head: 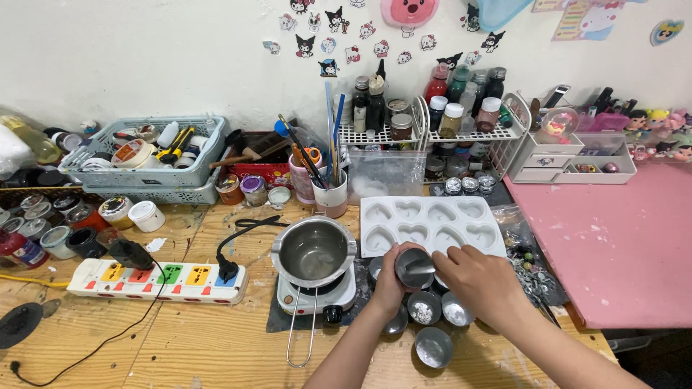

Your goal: Cleaning wax residue from small metal candle holders using a spoon.

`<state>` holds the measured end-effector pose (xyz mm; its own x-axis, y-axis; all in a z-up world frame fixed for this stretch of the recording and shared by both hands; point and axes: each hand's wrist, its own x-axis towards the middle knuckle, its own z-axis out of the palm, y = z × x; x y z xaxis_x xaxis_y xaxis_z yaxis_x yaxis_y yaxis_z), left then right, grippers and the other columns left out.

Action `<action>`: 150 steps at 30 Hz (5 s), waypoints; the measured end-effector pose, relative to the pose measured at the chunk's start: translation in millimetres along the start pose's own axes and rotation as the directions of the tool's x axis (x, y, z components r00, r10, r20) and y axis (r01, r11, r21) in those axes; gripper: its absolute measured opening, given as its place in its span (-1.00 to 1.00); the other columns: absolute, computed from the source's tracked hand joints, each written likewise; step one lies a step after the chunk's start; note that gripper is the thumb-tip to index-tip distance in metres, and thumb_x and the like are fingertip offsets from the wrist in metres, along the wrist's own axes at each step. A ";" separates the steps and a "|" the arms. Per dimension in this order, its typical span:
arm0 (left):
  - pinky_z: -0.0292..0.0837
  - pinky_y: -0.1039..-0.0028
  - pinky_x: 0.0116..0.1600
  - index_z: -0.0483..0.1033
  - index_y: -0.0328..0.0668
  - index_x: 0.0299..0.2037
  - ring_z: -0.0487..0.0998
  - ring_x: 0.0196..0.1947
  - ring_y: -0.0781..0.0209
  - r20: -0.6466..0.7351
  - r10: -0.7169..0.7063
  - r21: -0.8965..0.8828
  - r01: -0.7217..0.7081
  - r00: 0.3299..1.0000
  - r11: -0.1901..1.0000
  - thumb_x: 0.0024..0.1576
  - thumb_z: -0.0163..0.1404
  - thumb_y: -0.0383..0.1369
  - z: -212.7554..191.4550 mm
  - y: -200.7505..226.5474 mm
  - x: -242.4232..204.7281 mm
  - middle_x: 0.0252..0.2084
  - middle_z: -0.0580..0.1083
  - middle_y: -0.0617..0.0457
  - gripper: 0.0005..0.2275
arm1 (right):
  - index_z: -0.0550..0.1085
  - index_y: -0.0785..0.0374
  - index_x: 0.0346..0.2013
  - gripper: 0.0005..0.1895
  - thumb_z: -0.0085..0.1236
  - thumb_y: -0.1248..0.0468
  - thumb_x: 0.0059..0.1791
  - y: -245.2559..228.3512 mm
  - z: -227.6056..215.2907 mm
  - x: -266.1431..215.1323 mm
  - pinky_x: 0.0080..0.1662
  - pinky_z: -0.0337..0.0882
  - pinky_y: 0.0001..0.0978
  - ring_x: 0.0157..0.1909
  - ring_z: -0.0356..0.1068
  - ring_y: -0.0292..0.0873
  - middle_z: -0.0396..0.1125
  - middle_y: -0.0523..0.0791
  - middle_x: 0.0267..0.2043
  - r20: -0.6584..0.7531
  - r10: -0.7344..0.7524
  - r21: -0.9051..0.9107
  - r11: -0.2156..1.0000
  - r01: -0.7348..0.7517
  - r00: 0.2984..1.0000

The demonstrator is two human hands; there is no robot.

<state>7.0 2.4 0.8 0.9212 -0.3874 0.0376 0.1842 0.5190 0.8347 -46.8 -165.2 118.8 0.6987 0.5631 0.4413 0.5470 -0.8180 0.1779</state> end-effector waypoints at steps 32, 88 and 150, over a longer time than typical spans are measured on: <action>0.37 0.43 0.12 0.39 -0.22 -0.09 0.47 -0.08 0.27 -0.001 0.333 -0.015 -0.333 0.943 0.943 0.32 -0.50 -0.11 8.0 -3.8 -3.9 -0.14 0.45 0.02 -0.58 | 0.39 0.24 -0.31 -0.91 0.04 0.34 -0.10 -26.7 30.4 2.6 -0.46 0.53 -0.30 -0.35 0.57 -0.13 0.46 -0.08 -0.39 0.273 0.267 -0.199 0.956 -0.217 0.924; 0.30 0.42 -0.28 0.48 -0.22 -0.23 0.42 -0.42 0.26 -0.076 0.372 0.453 -0.301 0.925 0.840 0.41 -0.37 -0.08 -24.4 -31.8 4.2 -0.42 0.44 0.09 -0.56 | 0.48 0.30 -0.38 -0.89 0.12 0.43 -0.20 -29.0 30.8 7.9 -0.20 0.49 -0.02 -0.25 0.52 0.10 0.48 0.04 -0.40 0.365 0.100 0.105 0.983 -0.148 0.926; 0.36 0.60 -0.28 0.25 -0.07 0.27 0.39 -0.23 0.43 -0.207 0.189 0.118 -0.167 0.960 0.979 0.37 -0.49 -0.02 -39.3 -75.4 35.5 -0.06 0.41 0.13 -0.55 | 0.58 0.24 -0.41 -0.38 0.04 -0.29 -0.06 -57.1 24.6 145.9 -0.31 0.51 -0.01 -0.34 0.53 0.09 0.49 0.01 -0.41 0.329 0.086 0.059 0.992 -0.111 0.941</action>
<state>39.3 -20.5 -82.4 0.9901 -0.1157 0.0799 -0.0142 0.4831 0.8754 35.2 -33.5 151.4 0.8555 0.4982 0.1411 0.4924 -0.8670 0.0760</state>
